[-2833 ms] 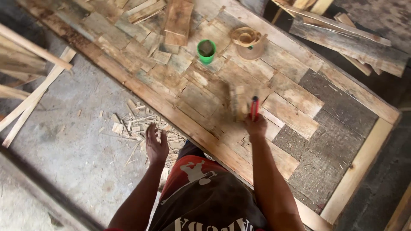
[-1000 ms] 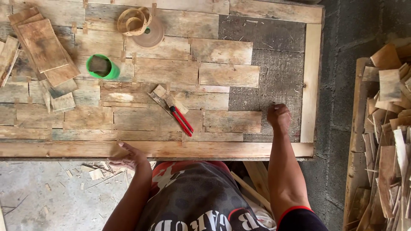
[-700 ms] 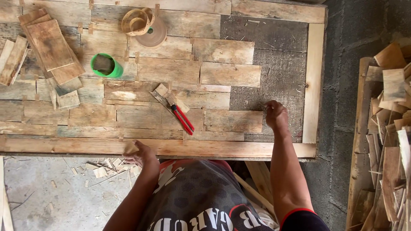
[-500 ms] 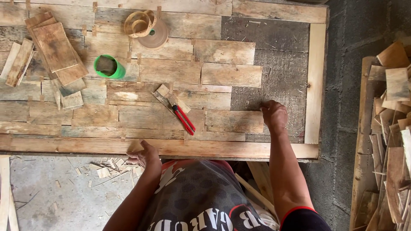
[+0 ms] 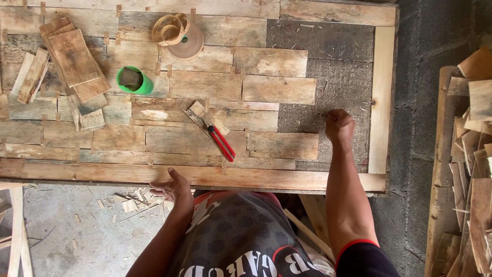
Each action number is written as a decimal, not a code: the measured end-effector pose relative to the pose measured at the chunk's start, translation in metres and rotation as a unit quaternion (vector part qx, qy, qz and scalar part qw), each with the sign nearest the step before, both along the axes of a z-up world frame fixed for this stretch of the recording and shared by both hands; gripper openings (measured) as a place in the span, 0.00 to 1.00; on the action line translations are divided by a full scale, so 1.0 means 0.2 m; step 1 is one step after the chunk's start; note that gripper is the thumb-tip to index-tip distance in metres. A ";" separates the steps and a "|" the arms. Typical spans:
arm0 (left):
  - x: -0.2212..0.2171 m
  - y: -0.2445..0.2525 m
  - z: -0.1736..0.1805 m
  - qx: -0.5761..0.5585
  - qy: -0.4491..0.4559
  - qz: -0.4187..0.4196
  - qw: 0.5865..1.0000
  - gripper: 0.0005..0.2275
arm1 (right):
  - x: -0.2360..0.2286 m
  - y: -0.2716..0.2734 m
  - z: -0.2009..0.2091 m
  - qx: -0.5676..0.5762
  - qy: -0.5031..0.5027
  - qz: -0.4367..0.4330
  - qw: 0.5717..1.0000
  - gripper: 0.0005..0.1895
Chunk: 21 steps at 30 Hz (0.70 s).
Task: The person is cutting and fitting small wooden pieces to create a larger wooden panel.
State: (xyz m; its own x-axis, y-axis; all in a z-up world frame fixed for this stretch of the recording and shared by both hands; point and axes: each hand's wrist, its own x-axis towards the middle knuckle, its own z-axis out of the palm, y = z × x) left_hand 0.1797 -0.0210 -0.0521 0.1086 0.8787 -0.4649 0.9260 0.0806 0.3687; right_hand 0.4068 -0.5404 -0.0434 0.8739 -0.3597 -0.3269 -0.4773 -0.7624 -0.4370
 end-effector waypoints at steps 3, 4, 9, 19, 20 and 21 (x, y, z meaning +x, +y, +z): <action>0.01 -0.01 0.07 0.034 -0.039 -0.024 0.998 0.47 | 0.09 0.09 0.05 -0.054 0.095 0.062 0.992 0.15; 0.02 -0.02 0.10 0.036 -0.040 -0.025 0.998 0.47 | 0.09 0.09 0.01 -0.051 0.095 0.062 0.992 0.15; 0.05 -0.06 0.26 0.114 -0.106 -0.150 0.976 0.45 | 0.08 0.25 0.26 -0.112 0.129 0.074 0.983 0.15; 0.11 -0.18 0.37 0.176 -0.261 -0.308 0.898 0.39 | -0.04 0.30 0.11 -0.014 0.107 0.227 0.968 0.11; 0.12 -0.18 0.39 0.163 -0.265 -0.315 0.897 0.38 | -0.07 0.31 0.09 -0.027 0.068 0.230 0.970 0.11; 0.12 -0.19 0.40 0.150 -0.269 -0.320 0.896 0.38 | -0.08 0.32 0.07 -0.041 0.028 0.234 0.971 0.11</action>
